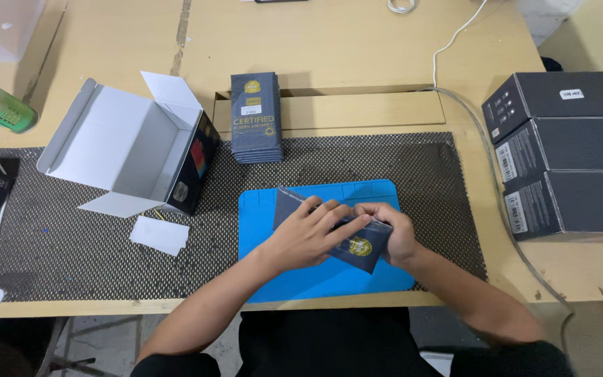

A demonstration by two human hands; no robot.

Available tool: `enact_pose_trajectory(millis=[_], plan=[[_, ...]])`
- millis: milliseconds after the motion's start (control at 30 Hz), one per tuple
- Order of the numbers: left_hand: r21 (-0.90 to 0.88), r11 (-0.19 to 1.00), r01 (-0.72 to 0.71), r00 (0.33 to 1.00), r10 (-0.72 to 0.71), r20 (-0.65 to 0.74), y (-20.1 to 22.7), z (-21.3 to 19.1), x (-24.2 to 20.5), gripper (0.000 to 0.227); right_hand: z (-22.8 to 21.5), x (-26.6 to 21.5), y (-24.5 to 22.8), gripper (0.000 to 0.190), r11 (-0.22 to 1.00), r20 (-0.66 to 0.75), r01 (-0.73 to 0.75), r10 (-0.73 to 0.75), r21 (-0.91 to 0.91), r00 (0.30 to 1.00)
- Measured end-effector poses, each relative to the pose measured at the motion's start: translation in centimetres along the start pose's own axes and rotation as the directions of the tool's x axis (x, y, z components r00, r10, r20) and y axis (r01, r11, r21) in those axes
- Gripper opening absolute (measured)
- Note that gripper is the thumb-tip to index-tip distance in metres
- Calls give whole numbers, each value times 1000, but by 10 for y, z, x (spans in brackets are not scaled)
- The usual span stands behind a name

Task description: The person unpacks a screen assembly from a bubble mailer, removes protective films, and inspects the edges. They then place the screen back into the mailer and repeat the process with a second screen assembly.

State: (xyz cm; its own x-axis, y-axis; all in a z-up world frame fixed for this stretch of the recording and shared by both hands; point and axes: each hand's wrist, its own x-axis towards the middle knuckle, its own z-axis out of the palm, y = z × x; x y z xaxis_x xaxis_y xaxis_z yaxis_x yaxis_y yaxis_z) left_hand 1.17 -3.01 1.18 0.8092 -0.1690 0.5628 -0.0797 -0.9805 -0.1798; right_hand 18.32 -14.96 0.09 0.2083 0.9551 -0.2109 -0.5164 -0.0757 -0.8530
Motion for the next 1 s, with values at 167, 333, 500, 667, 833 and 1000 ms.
enact_pose_trajectory(millis=[167,333,500,667,833,1000], plan=[[-20,1000,20,1000,-20,9,2,-2,0,113,-11,2,8,15,1000,-25,-7,7,19,1000],[-7,999,36,999,-35,28,4,3,-2,119,-9,3,4,16,995,-95,9,1,100,995],[-13,988,156,986,-155,61,-8,4,-11,125,-24,8,-14,11,996,-140,36,-26,76,990],[47,966,256,963,-259,76,-24,16,-23,133,-72,31,8,22,959,-207,193,-236,-207,950],[-49,934,355,933,-350,86,-28,6,-24,130,-36,25,2,41,995,-105,47,-56,-90,993],[-72,914,400,912,-388,134,-30,-5,-21,132,-63,26,9,35,996,-35,-17,15,-83,999]])
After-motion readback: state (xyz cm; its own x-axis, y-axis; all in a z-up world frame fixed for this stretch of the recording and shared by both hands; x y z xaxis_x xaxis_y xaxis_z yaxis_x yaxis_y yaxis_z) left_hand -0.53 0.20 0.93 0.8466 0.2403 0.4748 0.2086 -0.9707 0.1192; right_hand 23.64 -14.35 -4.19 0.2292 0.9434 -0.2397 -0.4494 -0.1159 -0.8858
